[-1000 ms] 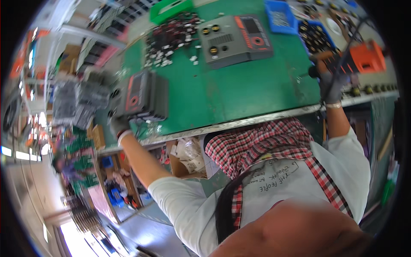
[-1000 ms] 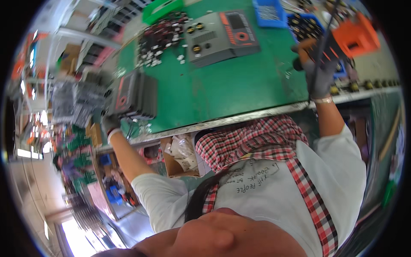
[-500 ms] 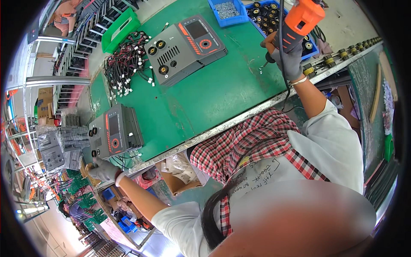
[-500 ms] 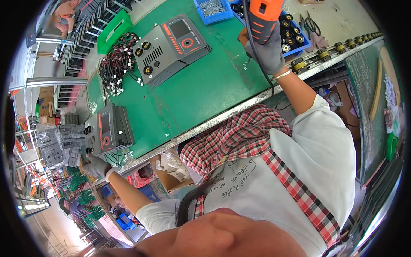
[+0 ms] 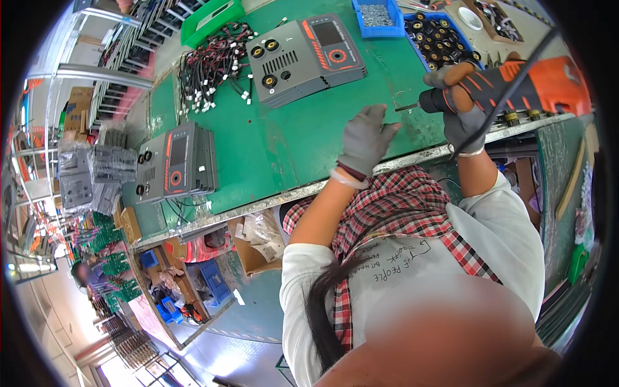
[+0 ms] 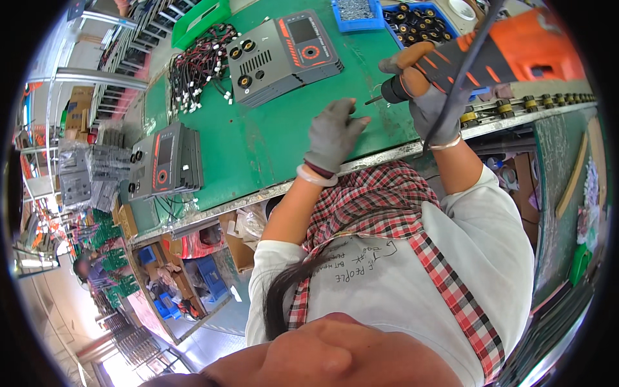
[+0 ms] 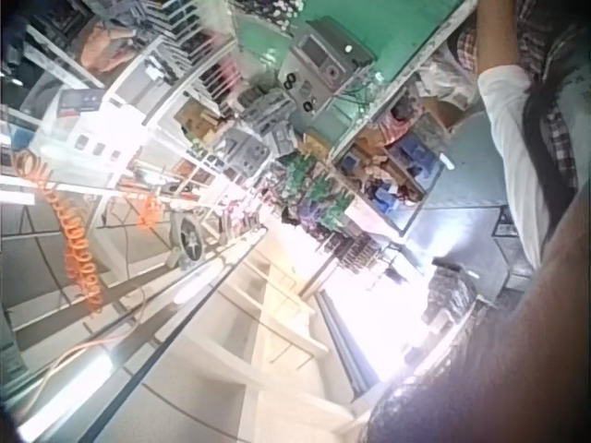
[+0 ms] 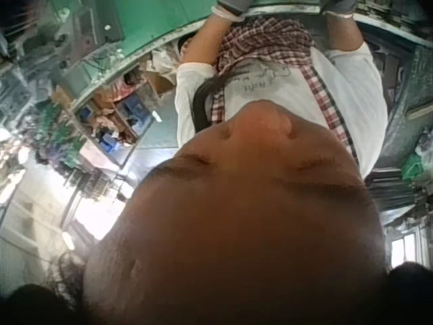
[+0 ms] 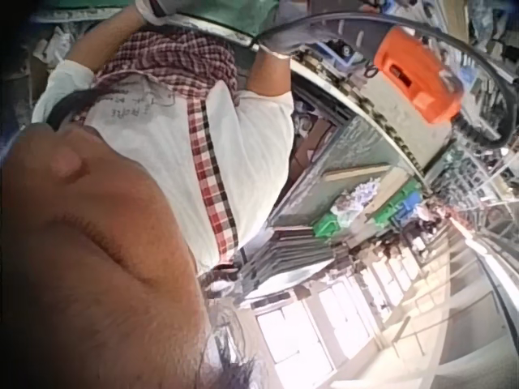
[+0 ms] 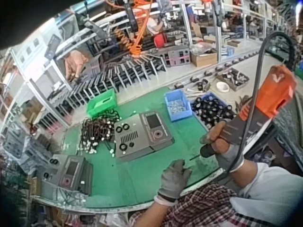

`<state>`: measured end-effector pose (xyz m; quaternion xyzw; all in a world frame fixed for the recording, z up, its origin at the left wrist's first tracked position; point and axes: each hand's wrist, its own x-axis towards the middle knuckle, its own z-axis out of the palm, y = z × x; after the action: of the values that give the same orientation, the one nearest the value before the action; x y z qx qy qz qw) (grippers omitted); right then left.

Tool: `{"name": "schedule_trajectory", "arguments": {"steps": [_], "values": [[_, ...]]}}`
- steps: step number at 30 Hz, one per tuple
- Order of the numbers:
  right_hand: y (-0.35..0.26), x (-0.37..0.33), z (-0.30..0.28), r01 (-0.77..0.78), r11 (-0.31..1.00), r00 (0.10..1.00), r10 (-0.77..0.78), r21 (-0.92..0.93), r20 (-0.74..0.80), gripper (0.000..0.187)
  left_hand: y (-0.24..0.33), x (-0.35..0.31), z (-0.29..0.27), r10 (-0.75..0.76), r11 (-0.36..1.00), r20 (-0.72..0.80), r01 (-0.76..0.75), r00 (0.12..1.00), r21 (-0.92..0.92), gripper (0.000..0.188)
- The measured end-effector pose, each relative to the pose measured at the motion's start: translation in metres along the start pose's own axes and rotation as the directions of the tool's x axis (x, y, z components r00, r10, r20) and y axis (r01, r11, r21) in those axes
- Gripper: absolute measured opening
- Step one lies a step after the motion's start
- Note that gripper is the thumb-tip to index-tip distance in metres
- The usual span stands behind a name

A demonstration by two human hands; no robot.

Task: Assembling solar charge controllers using an electric screwdriver to attach plastic components and screws.

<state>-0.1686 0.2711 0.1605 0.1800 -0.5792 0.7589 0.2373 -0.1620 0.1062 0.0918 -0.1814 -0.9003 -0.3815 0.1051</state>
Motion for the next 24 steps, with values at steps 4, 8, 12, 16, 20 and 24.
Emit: {"name": "schedule_trajectory", "arguments": {"steps": [4,8,12,16,20,24], "values": [[-0.008,-0.004,0.009,-0.056,0.995,0.996,0.05,0.076,0.075,0.03,0.004,-0.001,0.001,-0.029,0.999,-0.01,0.029,1.0,0.024,0.015],[-0.02,-0.012,0.012,-0.216,0.958,0.976,0.203,0.187,0.083,0.036,-0.005,-0.016,-0.007,0.099,0.994,-0.102,-0.103,0.99,-0.037,0.012],[-0.028,-0.009,0.018,-0.171,0.943,0.984,0.151,0.285,0.091,0.034,0.002,-0.03,-0.024,0.123,0.984,-0.039,-0.127,0.992,-0.126,0.017],[-0.024,-0.012,0.024,-0.246,0.925,0.969,0.222,0.291,0.112,0.033,0.003,-0.039,-0.028,0.061,0.992,0.004,-0.06,0.998,-0.115,0.021],[-0.012,-0.014,0.027,-0.253,0.925,0.965,0.218,0.282,0.147,0.031,-0.001,-0.043,-0.02,0.041,0.998,0.0,-0.041,0.999,-0.045,0.023],[0.003,-0.014,0.032,-0.291,0.92,0.955,0.262,0.262,0.141,0.032,-0.025,-0.034,-0.041,-0.04,0.995,0.034,0.036,0.999,0.098,0.026]]}}
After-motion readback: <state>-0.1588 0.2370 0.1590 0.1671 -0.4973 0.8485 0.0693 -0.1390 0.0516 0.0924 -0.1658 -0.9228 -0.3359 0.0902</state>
